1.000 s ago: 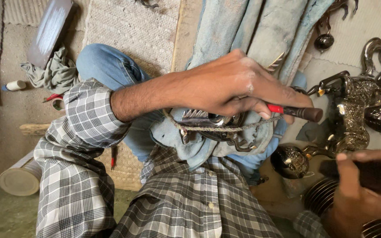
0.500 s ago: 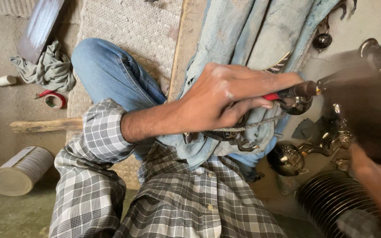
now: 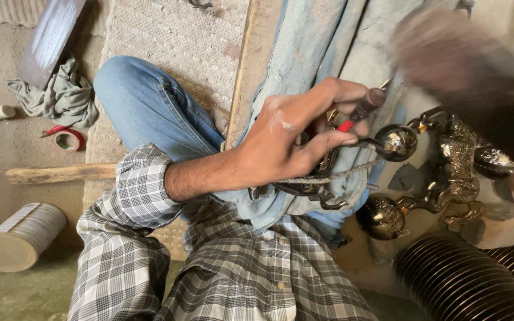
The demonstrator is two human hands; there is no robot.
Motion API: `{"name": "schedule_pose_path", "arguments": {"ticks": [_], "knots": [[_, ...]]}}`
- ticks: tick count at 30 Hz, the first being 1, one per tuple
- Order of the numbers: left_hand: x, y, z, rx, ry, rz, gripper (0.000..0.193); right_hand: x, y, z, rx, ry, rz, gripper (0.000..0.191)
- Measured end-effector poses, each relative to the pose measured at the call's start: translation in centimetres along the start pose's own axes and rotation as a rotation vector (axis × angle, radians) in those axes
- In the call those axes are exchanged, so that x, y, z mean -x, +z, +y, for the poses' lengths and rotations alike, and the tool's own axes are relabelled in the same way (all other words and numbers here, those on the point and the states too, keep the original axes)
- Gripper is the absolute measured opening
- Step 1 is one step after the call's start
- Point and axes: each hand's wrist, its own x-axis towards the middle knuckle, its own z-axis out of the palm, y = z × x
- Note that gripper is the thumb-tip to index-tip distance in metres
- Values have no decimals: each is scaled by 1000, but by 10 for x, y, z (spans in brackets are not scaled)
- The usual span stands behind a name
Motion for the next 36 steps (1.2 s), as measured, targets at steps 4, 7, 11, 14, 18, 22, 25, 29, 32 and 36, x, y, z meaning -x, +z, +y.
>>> {"name": "schedule_pose_path", "arguments": {"ticks": [4, 7, 11, 14, 18, 22, 25, 29, 32, 36], "knots": [[0, -1, -2, 3, -30, 11, 46, -10, -2, 6, -20, -7, -27, 30], [-2, 2, -6, 13, -13, 34, 45, -2, 5, 13, -47, 9, -34, 31], [-4, 4, -11, 28, -21, 39, 48, 26, 32, 34, -95, 73, -23, 32], [-7, 4, -12, 53, -22, 33, 48, 41, 54, 67, -175, 162, -19, 32], [-15, 3, -11, 34, -32, -11, 44, 57, 73, 126, -283, 362, -17, 34], [-21, 1, -9, 39, -26, -63, 48, 75, 96, 170, -358, 537, -38, 35], [-26, 0, -9, 23, -8, -92, 51, 82, 108, 189, -396, 629, -57, 36], [-31, 1, -6, 11, 38, -74, 51, 92, 128, 208, -453, 695, -78, 38], [-33, 1, -3, 7, -20, -129, 54, 109, 137, 216, -544, 751, -114, 39], [-36, 1, -1, 37, -45, -127, 54, 136, 142, 228, -473, 801, -51, 36]]}}
